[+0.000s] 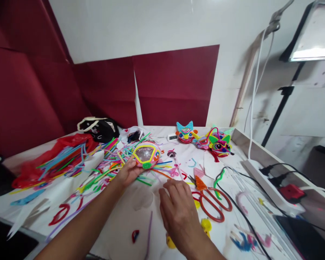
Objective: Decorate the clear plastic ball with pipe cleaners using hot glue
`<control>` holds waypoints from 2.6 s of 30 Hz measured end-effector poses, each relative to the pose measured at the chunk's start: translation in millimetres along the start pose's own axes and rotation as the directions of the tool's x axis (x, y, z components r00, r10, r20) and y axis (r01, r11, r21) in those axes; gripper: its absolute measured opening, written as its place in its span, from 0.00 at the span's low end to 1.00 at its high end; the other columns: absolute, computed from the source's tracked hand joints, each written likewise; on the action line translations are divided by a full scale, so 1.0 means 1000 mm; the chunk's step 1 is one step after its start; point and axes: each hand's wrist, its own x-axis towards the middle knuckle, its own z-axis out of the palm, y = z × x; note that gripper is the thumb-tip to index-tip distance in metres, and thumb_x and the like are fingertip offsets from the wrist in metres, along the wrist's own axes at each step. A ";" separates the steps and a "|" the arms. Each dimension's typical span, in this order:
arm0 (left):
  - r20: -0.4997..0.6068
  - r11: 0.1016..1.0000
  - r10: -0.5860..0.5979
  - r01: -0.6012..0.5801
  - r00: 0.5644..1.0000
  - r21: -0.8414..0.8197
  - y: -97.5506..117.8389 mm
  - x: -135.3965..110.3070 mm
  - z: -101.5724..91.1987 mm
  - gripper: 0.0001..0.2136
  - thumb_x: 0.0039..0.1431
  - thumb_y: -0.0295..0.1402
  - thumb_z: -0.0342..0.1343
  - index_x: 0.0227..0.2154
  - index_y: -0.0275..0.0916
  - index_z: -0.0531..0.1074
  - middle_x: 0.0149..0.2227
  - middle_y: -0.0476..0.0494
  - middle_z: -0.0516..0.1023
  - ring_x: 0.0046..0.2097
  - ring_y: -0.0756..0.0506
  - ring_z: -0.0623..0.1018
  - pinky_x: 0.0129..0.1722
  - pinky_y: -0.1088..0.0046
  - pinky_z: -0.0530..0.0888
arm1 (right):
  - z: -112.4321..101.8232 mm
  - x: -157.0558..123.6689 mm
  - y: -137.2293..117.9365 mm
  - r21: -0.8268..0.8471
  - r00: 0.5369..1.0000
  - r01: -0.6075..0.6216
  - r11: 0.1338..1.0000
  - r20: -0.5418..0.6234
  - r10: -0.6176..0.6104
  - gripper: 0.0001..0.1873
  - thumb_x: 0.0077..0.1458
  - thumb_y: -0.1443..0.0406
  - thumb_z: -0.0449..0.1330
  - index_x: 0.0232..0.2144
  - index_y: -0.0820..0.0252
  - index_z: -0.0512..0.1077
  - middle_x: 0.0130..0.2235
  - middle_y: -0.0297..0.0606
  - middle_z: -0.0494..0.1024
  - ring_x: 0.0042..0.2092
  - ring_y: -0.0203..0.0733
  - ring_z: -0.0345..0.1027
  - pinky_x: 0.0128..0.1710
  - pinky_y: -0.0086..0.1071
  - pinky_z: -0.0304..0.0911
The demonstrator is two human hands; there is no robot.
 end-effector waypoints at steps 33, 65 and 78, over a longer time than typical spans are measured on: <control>-0.098 0.989 0.090 -0.100 0.991 -0.104 0.007 0.003 0.004 0.30 0.54 0.28 0.63 0.60 0.48 0.64 0.52 0.44 0.80 0.56 0.38 0.78 0.65 0.42 0.65 | -0.003 0.001 -0.010 0.102 0.998 0.051 0.993 0.022 -0.054 0.10 0.62 0.77 0.57 0.43 0.64 0.73 0.39 0.44 0.80 0.47 0.49 0.71 0.46 0.46 0.66; -0.228 0.977 -0.031 -0.019 0.973 -0.214 0.016 0.004 0.004 0.22 0.63 0.33 0.57 0.60 0.43 0.68 0.56 0.38 0.79 0.57 0.35 0.79 0.59 0.43 0.73 | -0.004 0.007 -0.015 0.060 0.995 0.099 0.993 0.015 -0.100 0.09 0.62 0.76 0.55 0.39 0.62 0.73 0.31 0.39 0.78 0.38 0.43 0.70 0.44 0.43 0.69; -0.269 0.975 0.029 -0.087 0.963 -0.207 0.023 0.007 0.006 0.12 0.60 0.33 0.59 0.47 0.38 0.75 0.56 0.37 0.79 0.61 0.33 0.75 0.58 0.43 0.75 | -0.004 0.007 -0.014 0.066 0.988 0.077 0.995 0.131 -0.085 0.08 0.63 0.74 0.55 0.37 0.63 0.73 0.27 0.36 0.74 0.32 0.40 0.65 0.44 0.42 0.69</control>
